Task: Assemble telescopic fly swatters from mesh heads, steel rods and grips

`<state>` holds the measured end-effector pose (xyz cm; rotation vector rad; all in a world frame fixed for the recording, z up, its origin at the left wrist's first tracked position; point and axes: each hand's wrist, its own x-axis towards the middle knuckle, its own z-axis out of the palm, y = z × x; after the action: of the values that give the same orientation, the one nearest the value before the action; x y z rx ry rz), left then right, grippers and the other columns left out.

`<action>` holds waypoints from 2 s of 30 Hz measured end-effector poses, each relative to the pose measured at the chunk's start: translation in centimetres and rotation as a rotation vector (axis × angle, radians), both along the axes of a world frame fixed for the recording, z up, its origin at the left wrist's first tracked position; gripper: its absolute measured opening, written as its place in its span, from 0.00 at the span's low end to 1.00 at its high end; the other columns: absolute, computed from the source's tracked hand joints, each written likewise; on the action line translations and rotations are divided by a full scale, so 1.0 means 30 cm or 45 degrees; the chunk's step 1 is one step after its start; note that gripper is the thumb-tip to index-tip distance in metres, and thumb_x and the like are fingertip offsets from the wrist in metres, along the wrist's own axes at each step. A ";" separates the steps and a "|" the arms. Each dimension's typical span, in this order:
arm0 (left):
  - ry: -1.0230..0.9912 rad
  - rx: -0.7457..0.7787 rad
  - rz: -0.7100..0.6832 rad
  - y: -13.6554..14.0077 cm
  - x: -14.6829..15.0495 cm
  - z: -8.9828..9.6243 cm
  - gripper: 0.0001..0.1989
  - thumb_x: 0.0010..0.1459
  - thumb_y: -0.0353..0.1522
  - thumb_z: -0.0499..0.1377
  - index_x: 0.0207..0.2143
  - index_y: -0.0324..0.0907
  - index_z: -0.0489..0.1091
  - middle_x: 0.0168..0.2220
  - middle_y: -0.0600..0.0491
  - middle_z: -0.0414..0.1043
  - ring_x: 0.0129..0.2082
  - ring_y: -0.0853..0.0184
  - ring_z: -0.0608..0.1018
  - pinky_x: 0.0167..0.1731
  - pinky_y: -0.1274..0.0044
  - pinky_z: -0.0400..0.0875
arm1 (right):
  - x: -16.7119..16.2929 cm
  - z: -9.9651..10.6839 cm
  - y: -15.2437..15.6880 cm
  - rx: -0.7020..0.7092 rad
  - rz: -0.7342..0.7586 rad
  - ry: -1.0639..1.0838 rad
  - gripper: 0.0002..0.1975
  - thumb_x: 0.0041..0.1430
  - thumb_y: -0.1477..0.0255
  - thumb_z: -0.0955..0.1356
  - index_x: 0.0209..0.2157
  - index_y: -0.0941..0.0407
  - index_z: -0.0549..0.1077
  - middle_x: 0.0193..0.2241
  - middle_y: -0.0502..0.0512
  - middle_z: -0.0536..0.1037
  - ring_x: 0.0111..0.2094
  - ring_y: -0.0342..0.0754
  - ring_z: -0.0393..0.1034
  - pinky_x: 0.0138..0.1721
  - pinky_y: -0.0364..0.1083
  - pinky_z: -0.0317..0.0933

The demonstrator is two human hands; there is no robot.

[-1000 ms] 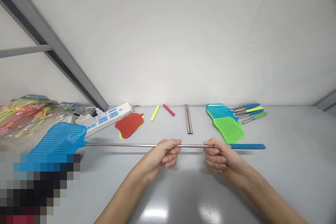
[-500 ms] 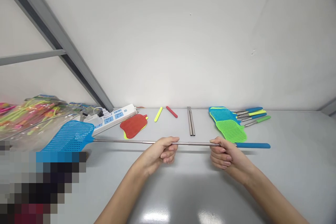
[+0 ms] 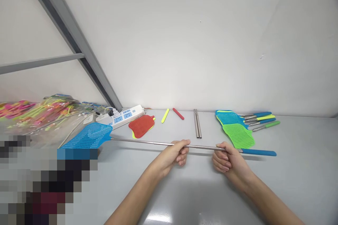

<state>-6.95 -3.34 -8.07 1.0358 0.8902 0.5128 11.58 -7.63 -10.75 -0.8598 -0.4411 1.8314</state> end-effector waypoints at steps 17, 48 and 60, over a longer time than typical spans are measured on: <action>0.015 0.073 0.031 0.000 0.000 0.014 0.20 0.48 0.43 0.52 0.14 0.41 0.49 0.11 0.63 0.42 0.13 0.77 0.52 0.18 0.80 0.48 | -0.036 -0.008 -0.014 0.083 0.081 -0.026 0.19 0.52 0.66 0.58 0.11 0.56 0.53 0.08 0.44 0.47 0.12 0.38 0.41 0.17 0.42 0.39; 0.043 0.180 0.001 -0.019 0.025 0.014 0.22 0.47 0.44 0.52 0.15 0.41 0.45 0.12 0.63 0.43 0.13 0.78 0.50 0.17 0.80 0.48 | -0.104 -0.012 -0.041 0.211 0.248 -0.073 0.21 0.55 0.58 0.56 0.15 0.57 0.54 0.11 0.44 0.51 0.14 0.38 0.42 0.19 0.41 0.40; 0.139 0.242 -0.005 -0.023 0.040 0.003 0.22 0.48 0.45 0.51 0.14 0.41 0.47 0.12 0.62 0.43 0.13 0.77 0.51 0.16 0.80 0.48 | -0.115 -0.012 -0.042 0.218 0.289 -0.046 0.22 0.54 0.56 0.55 0.16 0.57 0.53 0.11 0.44 0.52 0.14 0.37 0.42 0.18 0.41 0.39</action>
<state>-5.75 -4.02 -8.00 1.2477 0.9488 0.5488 8.14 -8.90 -11.12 -0.7499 -0.7326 1.9532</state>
